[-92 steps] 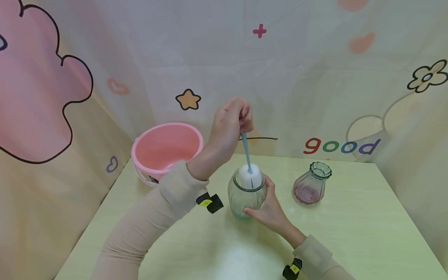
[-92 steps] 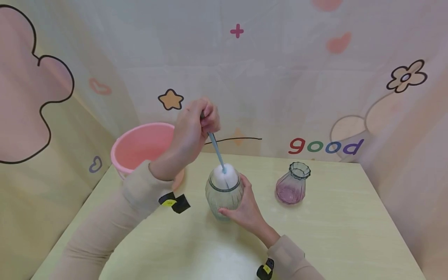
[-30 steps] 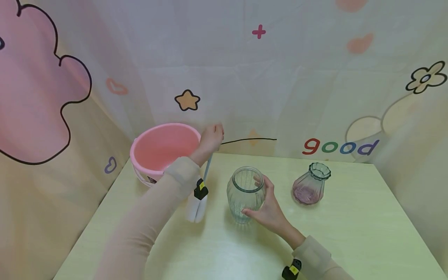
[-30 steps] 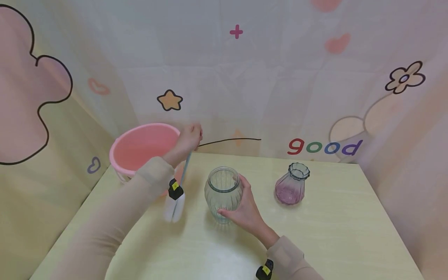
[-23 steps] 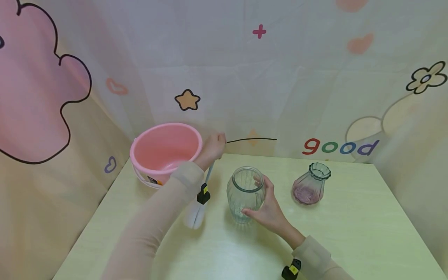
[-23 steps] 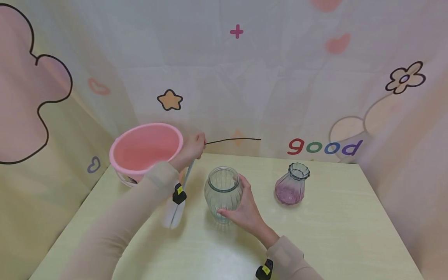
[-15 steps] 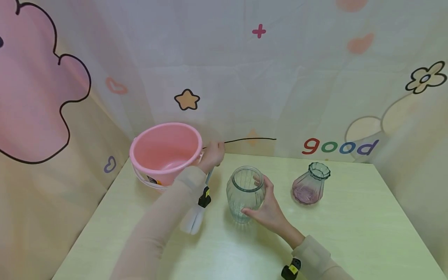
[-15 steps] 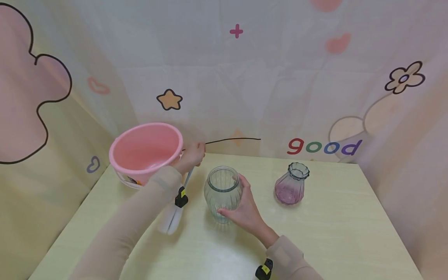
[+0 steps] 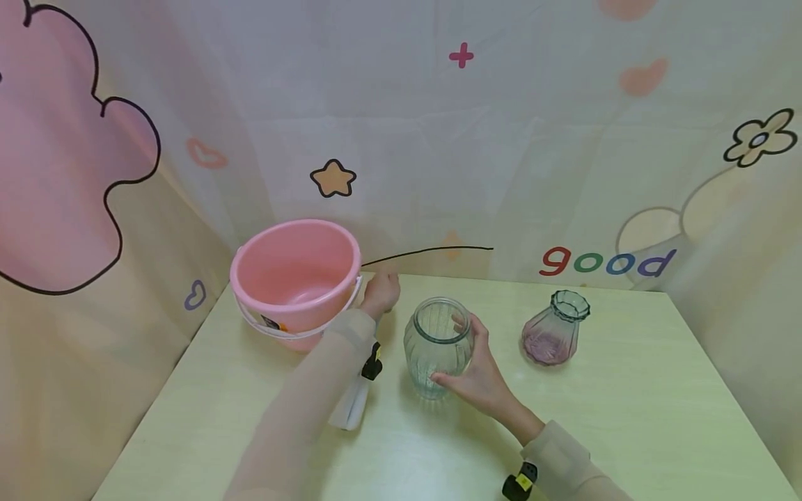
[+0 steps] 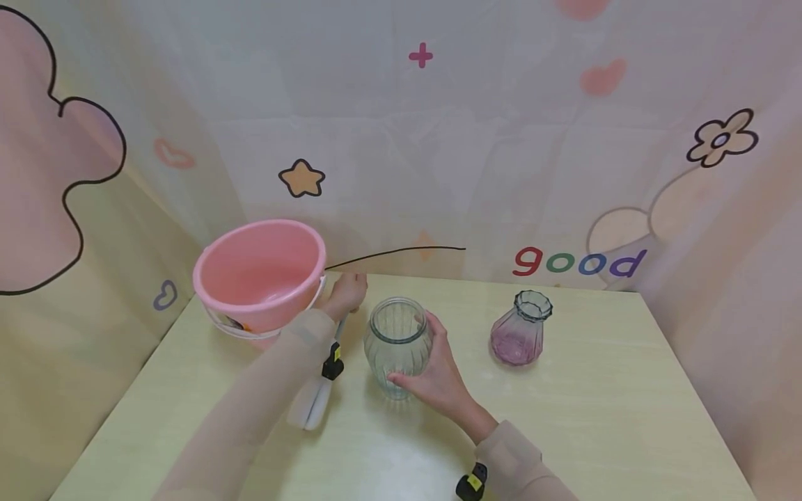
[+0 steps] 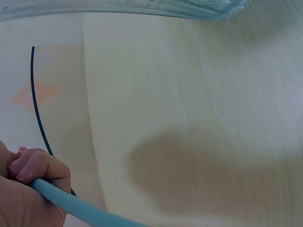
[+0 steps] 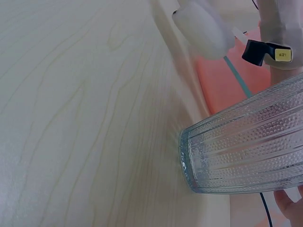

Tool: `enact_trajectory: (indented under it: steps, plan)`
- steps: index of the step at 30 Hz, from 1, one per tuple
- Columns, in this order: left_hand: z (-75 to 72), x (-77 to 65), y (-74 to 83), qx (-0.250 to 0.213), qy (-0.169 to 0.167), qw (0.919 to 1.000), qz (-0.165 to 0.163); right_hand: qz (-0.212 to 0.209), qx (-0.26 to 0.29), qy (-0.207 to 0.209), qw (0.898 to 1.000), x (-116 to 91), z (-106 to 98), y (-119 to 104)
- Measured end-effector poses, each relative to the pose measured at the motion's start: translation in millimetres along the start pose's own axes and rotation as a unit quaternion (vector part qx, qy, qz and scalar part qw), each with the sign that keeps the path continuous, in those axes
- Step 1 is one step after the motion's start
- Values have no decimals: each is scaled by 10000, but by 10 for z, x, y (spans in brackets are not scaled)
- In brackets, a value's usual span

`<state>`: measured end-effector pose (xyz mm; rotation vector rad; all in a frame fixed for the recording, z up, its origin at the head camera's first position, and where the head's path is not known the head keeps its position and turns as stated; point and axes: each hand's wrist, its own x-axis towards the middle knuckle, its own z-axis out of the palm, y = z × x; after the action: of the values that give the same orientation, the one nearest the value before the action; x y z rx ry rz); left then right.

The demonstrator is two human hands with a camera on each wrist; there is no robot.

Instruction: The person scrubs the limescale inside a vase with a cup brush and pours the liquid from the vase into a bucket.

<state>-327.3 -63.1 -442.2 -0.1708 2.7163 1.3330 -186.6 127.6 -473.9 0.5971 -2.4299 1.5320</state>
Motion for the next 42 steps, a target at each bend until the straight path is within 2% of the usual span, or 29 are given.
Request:
enact_trajectory:
  steps: [7, 11, 19, 24, 31, 42]
  plan:
    - [58, 30, -130, 202, -142, 9993, -267, 55, 5, -26, 10000, -9, 3, 15]
    - [90, 72, -199, 157, -309, 9985, -413, 97, -32, -62, 9999, -16, 6, 13]
    - [124, 111, -250, 47, -393, 9973, -623, 19, -92, -42, 9999, -9, 1, -3]
    - [127, 121, -295, 8, -557, 9967, -592, -52, -88, -31, 9999, 2, -3, -7]
    - [126, 117, -335, 552, -555, 9960, -434, -5, -61, -45, 10000, 2, -7, -11]
    - [125, 96, -331, 476, -708, 9949, -534, -53, -29, -27, 10000, 11, -7, -8]
